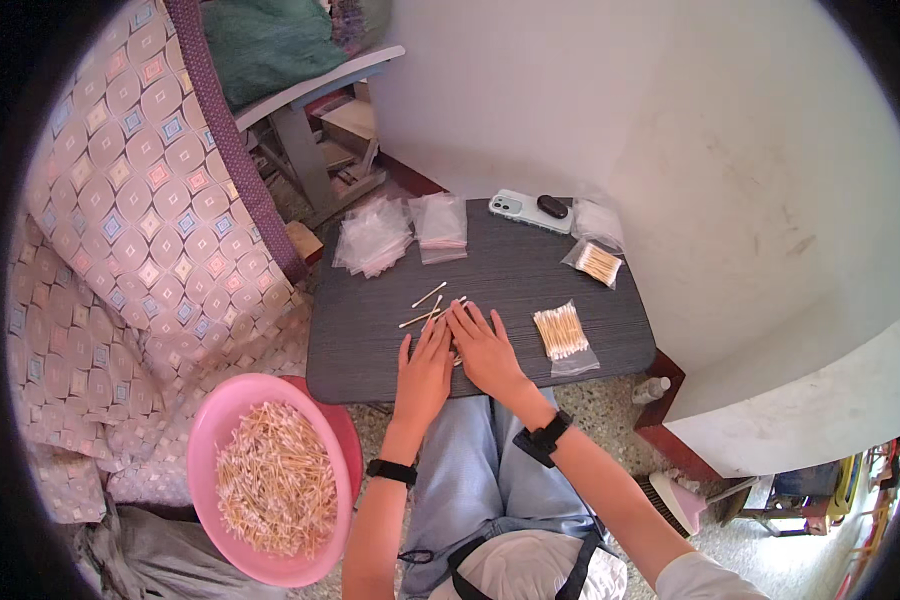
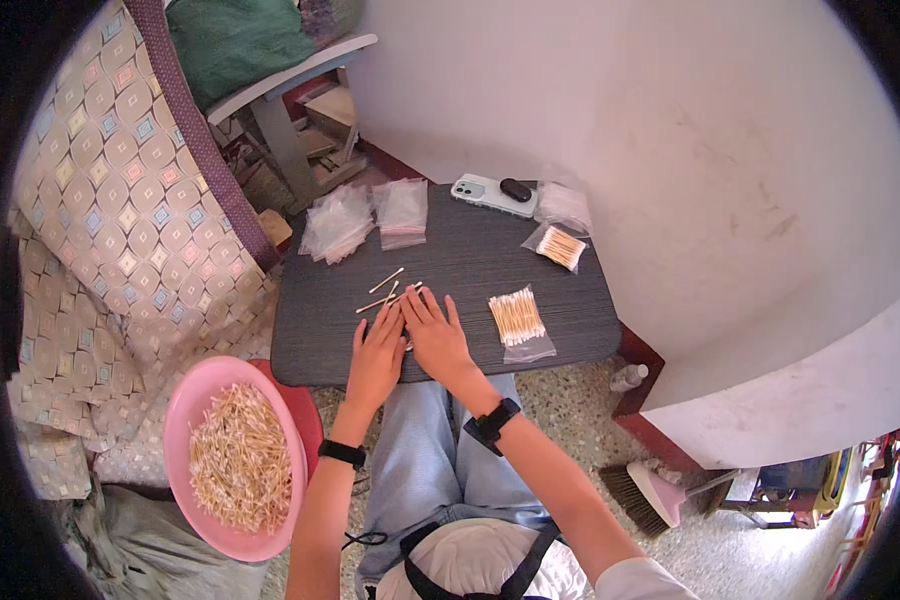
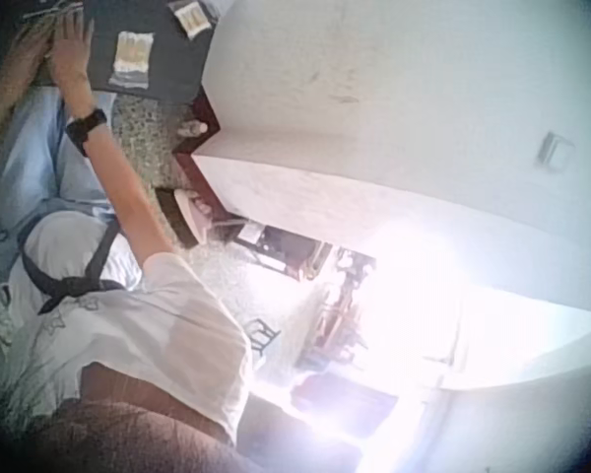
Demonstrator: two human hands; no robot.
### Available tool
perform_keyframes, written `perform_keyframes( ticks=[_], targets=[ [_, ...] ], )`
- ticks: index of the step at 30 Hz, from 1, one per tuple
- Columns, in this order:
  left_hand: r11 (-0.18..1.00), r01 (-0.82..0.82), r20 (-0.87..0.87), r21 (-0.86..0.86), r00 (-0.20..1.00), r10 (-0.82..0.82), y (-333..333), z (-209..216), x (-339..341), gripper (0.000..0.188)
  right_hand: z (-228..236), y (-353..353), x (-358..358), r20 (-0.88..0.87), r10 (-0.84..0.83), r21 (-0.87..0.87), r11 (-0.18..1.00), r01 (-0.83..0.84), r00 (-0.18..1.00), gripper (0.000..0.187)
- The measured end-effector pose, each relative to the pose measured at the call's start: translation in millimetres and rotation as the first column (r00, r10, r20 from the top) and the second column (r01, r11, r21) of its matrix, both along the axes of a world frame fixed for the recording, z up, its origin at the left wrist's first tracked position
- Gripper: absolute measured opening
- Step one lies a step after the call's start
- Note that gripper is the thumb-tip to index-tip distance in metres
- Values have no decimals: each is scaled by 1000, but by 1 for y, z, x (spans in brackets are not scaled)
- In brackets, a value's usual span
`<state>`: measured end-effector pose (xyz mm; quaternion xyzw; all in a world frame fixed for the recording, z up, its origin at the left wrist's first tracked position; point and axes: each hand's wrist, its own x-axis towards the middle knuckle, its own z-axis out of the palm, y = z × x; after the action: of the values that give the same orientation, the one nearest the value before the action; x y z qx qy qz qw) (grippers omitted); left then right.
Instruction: Picking up bundles of cotton swabs and placing them into small plastic zip bags.
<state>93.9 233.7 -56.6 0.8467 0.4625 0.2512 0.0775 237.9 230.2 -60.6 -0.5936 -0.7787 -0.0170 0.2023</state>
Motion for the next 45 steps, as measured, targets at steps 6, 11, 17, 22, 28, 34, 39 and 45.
perform_keyframes(
  ticks=[6, 11, 17, 22, 28, 34, 39, 45],
  targets=[
    [999, 25, -80, 41, 997, -22, 2, 4, -18, 35, -4, -7, 23, 24, -30, 13, 999, 30, 999, 46],
    [998, 22, -10, 55, 1000, -22, 5, 0, -19, 32, 10, -10, 31, -91, 64, -8, 998, -65, 994, 39],
    [998, 48, 164, 33, 985, -53, 7, 3, -16, 30, 16, -12, 35, -317, 138, -5, 989, -147, 938, 33],
    [993, 117, 270, 28, 955, -120, -12, 10, -2, 27, 8, -17, 44, -420, 130, 5, 990, -141, 898, 34],
    [974, 198, -35, 114, 980, -195, -32, 11, -1, 38, 10, -32, 39, -385, 152, 81, 988, -130, 911, 35],
    [985, 155, -172, 70, 975, -141, -34, 7, -6, 48, 3, -54, 36, -5, -13, -5, 1000, 13, 1000, 49],
    [987, 156, -147, 48, 978, -148, -28, 7, -12, 51, 9, -54, 24, 1, -7, 2, 1000, 7, 1000, 55],
    [991, 134, -174, 18, 976, -129, -25, 7, -15, 54, 4, -47, 18, 83, 33, -27, 999, -31, 996, 56]
  ],
)
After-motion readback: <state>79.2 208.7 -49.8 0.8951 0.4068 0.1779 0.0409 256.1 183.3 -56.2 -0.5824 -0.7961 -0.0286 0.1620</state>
